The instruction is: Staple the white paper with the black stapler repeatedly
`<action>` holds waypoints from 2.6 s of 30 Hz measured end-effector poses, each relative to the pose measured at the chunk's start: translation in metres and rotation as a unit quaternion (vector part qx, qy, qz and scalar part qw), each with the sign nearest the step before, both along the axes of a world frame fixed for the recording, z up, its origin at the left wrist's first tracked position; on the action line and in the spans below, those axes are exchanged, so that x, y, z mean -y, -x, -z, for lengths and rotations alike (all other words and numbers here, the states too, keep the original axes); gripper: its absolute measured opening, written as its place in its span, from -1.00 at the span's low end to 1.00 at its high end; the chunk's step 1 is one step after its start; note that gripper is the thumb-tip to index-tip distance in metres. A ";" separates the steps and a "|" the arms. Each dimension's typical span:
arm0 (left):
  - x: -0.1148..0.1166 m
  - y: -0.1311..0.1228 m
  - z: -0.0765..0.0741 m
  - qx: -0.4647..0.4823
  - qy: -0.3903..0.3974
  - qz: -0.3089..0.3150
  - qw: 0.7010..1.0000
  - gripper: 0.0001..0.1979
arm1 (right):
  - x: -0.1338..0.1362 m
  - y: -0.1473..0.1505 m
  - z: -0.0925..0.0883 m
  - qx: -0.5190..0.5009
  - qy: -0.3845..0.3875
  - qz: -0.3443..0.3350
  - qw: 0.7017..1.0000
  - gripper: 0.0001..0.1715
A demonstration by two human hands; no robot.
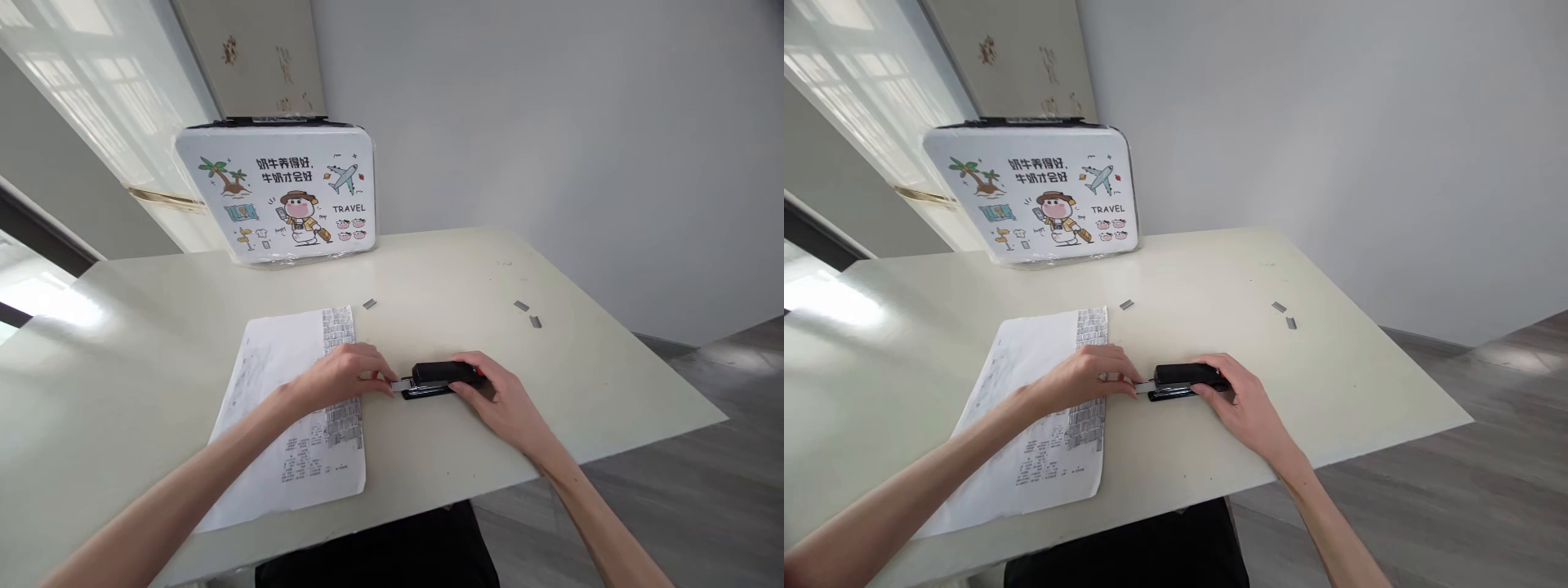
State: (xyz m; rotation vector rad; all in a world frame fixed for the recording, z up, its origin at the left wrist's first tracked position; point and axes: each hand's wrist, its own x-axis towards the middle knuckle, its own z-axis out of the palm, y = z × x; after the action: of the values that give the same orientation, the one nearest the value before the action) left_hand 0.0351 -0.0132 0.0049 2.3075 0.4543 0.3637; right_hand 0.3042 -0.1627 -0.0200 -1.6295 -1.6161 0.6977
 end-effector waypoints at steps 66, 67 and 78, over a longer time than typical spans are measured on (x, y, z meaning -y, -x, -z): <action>0.144 0.059 0.021 -0.109 -0.231 -0.096 0.962 -0.05 | -0.040 0.082 -0.064 0.100 0.137 -0.136 0.976 -0.14; 0.144 0.059 0.020 -0.111 -0.232 -0.093 0.962 -0.06 | -0.039 0.082 -0.063 0.100 0.139 -0.138 0.976 -0.14; 0.141 0.052 0.021 -0.114 -0.236 -0.085 0.961 -0.04 | -0.038 0.084 -0.057 0.110 0.145 -0.137 0.974 -0.14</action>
State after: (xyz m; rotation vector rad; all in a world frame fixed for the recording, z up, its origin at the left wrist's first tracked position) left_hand -0.0173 -0.1543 -0.0157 2.7994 0.7512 0.3140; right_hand 0.2202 -0.1247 0.0374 -1.7555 -2.0024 0.9601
